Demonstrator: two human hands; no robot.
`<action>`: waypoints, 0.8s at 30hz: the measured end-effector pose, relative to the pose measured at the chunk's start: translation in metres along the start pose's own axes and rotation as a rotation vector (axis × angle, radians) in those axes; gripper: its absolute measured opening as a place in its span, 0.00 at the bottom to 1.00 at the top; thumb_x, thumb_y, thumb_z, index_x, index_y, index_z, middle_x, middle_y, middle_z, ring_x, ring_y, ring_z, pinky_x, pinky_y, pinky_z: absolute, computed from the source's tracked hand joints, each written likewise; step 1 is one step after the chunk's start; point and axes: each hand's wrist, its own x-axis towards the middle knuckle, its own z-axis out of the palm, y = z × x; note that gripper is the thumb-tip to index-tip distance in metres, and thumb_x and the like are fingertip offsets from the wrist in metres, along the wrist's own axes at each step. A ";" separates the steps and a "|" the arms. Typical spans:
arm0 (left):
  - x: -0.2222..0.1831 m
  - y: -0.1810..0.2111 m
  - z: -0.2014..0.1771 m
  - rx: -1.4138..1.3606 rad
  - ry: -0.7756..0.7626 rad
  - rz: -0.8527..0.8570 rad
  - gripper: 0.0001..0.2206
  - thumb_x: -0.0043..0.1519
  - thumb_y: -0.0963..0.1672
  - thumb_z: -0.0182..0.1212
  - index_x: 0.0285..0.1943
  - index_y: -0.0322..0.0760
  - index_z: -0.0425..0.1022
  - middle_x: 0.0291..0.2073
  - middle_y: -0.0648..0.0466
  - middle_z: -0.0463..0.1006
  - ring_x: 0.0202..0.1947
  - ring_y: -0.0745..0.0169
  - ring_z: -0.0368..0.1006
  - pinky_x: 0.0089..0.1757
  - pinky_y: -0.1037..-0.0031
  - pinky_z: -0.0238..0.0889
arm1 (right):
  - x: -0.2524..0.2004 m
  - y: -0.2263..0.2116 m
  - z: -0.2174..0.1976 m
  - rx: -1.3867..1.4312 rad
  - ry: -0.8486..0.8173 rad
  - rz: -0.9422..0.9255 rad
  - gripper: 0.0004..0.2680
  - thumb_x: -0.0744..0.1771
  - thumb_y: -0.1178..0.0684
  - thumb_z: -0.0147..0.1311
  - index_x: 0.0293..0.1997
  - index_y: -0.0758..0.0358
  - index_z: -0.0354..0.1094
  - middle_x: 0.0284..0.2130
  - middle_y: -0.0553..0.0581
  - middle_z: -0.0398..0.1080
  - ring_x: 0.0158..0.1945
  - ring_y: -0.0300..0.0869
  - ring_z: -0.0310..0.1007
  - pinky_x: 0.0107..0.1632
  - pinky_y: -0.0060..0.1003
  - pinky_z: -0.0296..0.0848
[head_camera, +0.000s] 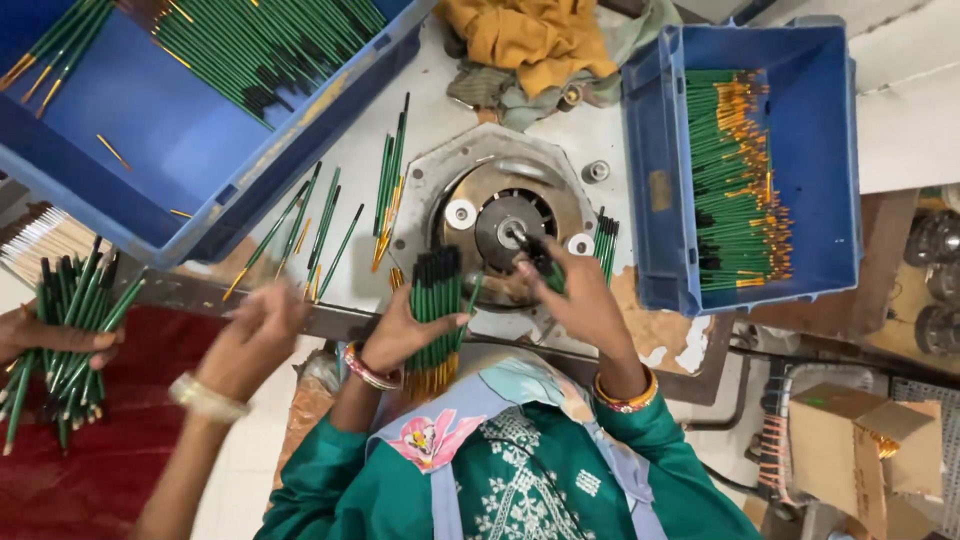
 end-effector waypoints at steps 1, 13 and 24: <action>0.001 -0.003 0.004 -0.002 0.004 0.007 0.19 0.53 0.40 0.75 0.51 0.28 0.74 0.35 0.49 0.83 0.33 0.62 0.80 0.37 0.70 0.76 | -0.001 0.000 0.001 -0.004 -0.002 -0.007 0.15 0.68 0.45 0.56 0.55 0.64 0.72 0.35 0.64 0.79 0.37 0.52 0.82 0.43 0.45 0.76; 0.016 -0.003 0.005 0.060 -0.180 0.106 0.17 0.55 0.41 0.75 0.51 0.31 0.76 0.40 0.53 0.84 0.40 0.69 0.79 0.43 0.75 0.75 | -0.005 0.047 0.026 0.433 0.154 0.019 0.13 0.65 0.49 0.60 0.50 0.66 0.69 0.35 0.59 0.80 0.40 0.44 0.80 0.46 0.42 0.76; 0.022 -0.024 -0.015 -0.283 0.199 -0.013 0.10 0.55 0.37 0.70 0.44 0.27 0.76 0.33 0.49 0.82 0.29 0.57 0.80 0.30 0.68 0.74 | -0.018 0.051 -0.011 0.108 0.722 0.008 0.07 0.69 0.54 0.61 0.47 0.68 0.73 0.34 0.59 0.76 0.33 0.39 0.73 0.38 0.37 0.70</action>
